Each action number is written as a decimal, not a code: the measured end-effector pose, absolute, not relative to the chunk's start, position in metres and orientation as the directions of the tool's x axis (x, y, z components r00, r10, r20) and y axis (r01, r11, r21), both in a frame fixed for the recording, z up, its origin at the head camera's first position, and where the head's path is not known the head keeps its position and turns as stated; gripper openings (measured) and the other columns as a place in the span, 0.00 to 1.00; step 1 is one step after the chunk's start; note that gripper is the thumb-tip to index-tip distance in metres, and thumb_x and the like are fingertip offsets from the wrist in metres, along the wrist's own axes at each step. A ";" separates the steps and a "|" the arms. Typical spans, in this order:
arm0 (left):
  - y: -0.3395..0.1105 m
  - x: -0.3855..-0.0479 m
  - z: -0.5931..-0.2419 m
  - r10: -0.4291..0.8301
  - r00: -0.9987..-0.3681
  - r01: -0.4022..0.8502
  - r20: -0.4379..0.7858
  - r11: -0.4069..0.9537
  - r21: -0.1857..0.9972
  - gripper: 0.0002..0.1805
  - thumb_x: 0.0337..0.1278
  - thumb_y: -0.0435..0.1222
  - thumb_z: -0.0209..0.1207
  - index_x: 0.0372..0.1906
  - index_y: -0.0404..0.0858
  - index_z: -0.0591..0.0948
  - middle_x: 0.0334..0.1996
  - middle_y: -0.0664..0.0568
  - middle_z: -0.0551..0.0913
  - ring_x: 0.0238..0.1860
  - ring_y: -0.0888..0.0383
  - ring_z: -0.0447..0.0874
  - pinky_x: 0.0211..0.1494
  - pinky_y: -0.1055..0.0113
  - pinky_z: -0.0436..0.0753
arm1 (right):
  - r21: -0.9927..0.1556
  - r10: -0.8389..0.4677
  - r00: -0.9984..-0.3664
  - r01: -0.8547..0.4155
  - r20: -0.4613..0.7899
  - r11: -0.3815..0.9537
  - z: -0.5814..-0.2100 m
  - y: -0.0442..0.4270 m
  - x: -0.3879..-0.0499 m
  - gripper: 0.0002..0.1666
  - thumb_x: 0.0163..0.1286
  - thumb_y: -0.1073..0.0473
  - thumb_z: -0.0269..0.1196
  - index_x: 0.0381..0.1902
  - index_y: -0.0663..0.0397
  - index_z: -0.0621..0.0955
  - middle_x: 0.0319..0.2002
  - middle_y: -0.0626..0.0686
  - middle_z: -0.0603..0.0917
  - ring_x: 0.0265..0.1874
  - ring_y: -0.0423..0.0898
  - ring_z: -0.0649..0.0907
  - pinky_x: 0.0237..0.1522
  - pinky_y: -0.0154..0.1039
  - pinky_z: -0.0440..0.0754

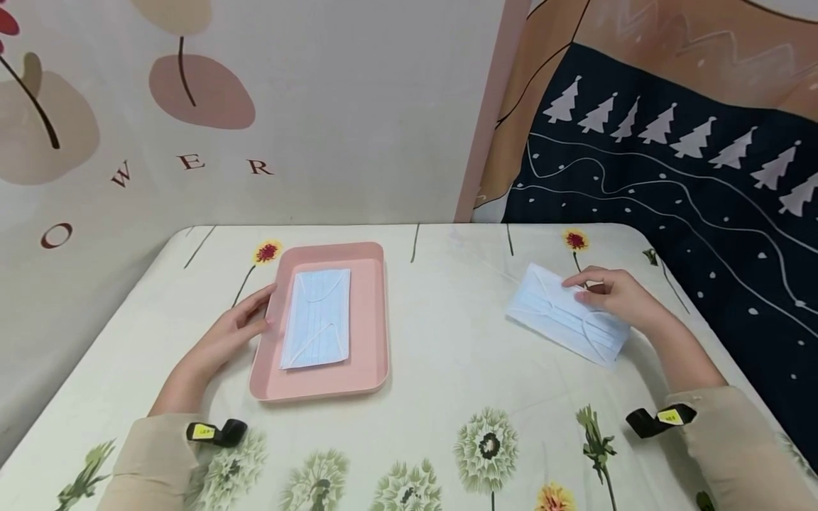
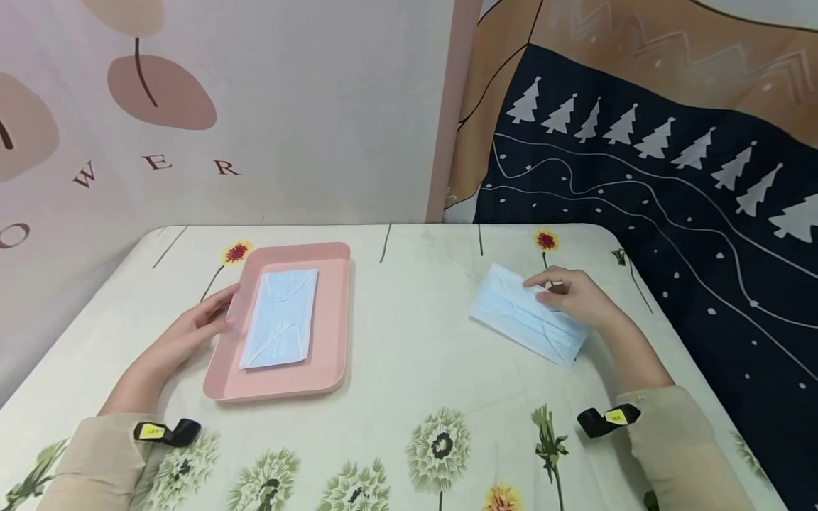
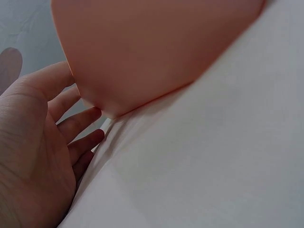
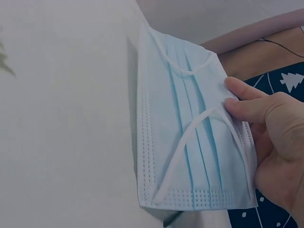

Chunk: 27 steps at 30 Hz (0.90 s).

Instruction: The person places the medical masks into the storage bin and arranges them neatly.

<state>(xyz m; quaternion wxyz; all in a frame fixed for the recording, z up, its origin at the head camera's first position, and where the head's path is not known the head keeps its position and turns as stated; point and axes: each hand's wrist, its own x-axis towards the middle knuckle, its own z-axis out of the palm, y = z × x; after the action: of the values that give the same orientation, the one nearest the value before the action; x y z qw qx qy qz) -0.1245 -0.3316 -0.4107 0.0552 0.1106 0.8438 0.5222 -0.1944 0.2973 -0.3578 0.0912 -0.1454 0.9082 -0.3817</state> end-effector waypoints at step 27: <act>-0.331 -0.124 -0.410 0.237 -0.972 0.111 0.004 0.442 0.890 0.37 0.68 0.37 0.56 0.76 0.41 0.53 0.73 0.38 0.52 0.71 0.40 0.49 0.57 0.88 0.60 | -0.863 -0.017 -0.992 -0.114 0.122 0.491 -0.342 0.242 -0.166 0.20 0.71 0.63 0.59 0.60 0.53 0.78 0.54 0.51 0.72 0.40 0.48 0.74 0.38 0.22 0.75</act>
<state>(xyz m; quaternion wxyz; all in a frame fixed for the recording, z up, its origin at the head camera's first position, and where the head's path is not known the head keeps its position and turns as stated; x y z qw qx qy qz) -0.1241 -0.3313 -0.4102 0.0605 0.1027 0.8471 0.5180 -0.1656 0.2417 -0.3418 -0.0483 -0.0381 0.8622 -0.5029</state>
